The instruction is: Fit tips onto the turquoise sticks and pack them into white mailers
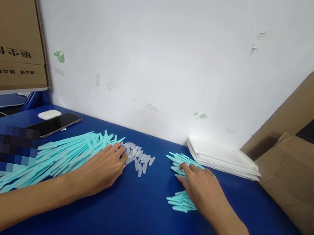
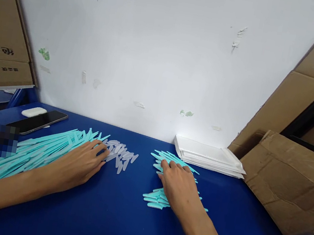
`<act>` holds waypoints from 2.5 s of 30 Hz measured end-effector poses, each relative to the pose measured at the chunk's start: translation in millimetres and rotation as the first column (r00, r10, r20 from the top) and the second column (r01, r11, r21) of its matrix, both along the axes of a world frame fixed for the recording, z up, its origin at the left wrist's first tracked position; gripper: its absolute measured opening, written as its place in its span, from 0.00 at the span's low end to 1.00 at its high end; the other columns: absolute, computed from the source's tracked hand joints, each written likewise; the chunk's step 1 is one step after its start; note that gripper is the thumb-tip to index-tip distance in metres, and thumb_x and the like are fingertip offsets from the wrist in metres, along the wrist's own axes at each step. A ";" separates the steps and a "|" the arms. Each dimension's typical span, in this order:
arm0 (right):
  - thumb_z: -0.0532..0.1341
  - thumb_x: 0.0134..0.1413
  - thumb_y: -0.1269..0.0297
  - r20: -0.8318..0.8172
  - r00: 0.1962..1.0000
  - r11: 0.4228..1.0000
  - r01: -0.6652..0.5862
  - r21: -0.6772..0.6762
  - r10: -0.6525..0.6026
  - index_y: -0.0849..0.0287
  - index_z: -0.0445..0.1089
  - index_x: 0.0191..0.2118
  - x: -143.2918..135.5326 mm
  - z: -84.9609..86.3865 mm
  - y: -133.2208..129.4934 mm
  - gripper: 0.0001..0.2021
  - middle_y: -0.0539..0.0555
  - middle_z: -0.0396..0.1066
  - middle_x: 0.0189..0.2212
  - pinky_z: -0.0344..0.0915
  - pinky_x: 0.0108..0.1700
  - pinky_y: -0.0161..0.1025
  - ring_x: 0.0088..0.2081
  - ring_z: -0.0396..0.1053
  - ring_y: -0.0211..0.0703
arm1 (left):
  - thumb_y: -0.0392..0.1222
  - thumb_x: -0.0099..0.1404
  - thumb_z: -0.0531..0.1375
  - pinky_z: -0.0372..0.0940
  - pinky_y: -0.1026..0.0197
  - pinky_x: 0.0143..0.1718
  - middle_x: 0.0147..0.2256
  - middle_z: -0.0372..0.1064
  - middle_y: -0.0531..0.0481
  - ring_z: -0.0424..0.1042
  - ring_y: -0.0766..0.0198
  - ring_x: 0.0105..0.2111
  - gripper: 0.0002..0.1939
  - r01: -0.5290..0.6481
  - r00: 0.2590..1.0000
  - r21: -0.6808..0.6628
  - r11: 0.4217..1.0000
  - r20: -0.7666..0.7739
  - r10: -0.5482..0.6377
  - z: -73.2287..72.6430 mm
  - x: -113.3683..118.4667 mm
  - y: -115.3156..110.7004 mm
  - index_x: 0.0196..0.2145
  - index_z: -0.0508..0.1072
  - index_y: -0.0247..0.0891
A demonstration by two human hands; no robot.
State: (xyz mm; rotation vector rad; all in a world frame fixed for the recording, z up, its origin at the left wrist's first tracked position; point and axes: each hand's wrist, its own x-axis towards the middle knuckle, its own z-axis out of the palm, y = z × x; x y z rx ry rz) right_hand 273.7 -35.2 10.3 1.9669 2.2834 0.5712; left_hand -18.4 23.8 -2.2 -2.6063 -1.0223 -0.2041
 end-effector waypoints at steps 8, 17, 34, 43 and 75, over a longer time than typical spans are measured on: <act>0.62 0.64 0.63 0.013 0.999 0.999 0.031 0.027 -0.031 0.60 0.70 0.46 3.0 -1.5 1.0 0.08 0.58 0.77 0.37 0.65 0.33 0.42 0.34 0.77 0.52 | 0.22 0.67 0.51 0.67 0.50 0.43 0.45 0.72 0.39 0.70 0.50 0.45 0.18 0.021 0.997 -0.030 0.999 -0.069 -0.023 -1.6 3.7 -4.3 0.48 0.74 0.32; 0.59 0.67 0.66 -0.003 1.000 1.000 0.021 -0.001 -0.021 0.62 0.70 0.46 9.6 -3.7 3.0 0.07 0.59 0.75 0.37 0.64 0.33 0.42 0.36 0.77 0.53 | 0.27 0.70 0.52 0.68 0.50 0.44 0.44 0.72 0.39 0.70 0.50 0.45 0.13 0.024 0.999 -0.037 0.999 -0.021 -0.025 -0.6 6.6 -4.2 0.46 0.74 0.32; 0.49 0.54 0.86 -0.044 0.988 0.980 -0.141 0.143 0.149 0.63 0.62 0.51 15.2 6.0 4.8 0.21 0.58 0.74 0.36 0.61 0.35 0.40 0.35 0.73 0.47 | 0.28 0.71 0.50 0.68 0.52 0.41 0.42 0.71 0.41 0.69 0.54 0.41 0.13 0.071 0.997 -0.025 0.997 0.021 -0.071 -5.0 5.8 -4.5 0.45 0.73 0.34; 0.43 0.73 0.54 -0.089 0.990 0.952 -0.077 0.297 0.107 0.56 0.64 0.52 5.9 10.4 -0.3 0.17 0.54 0.69 0.35 0.48 0.21 0.36 0.27 0.71 0.44 | 0.27 0.70 0.51 0.68 0.53 0.42 0.42 0.71 0.42 0.69 0.54 0.42 0.13 0.076 0.997 -0.034 0.997 0.023 -0.075 -5.2 6.5 -4.8 0.46 0.72 0.34; 0.49 0.70 0.60 -0.275 0.933 0.940 -0.146 0.307 0.234 0.57 0.68 0.36 0.6 12.2 -4.9 0.14 0.49 0.68 0.20 0.44 0.23 0.35 0.18 0.64 0.39 | 0.27 0.69 0.52 0.66 0.54 0.38 0.39 0.70 0.44 0.68 0.55 0.38 0.10 0.118 0.993 -0.017 0.993 0.033 -0.118 -7.4 7.0 -7.9 0.41 0.72 0.34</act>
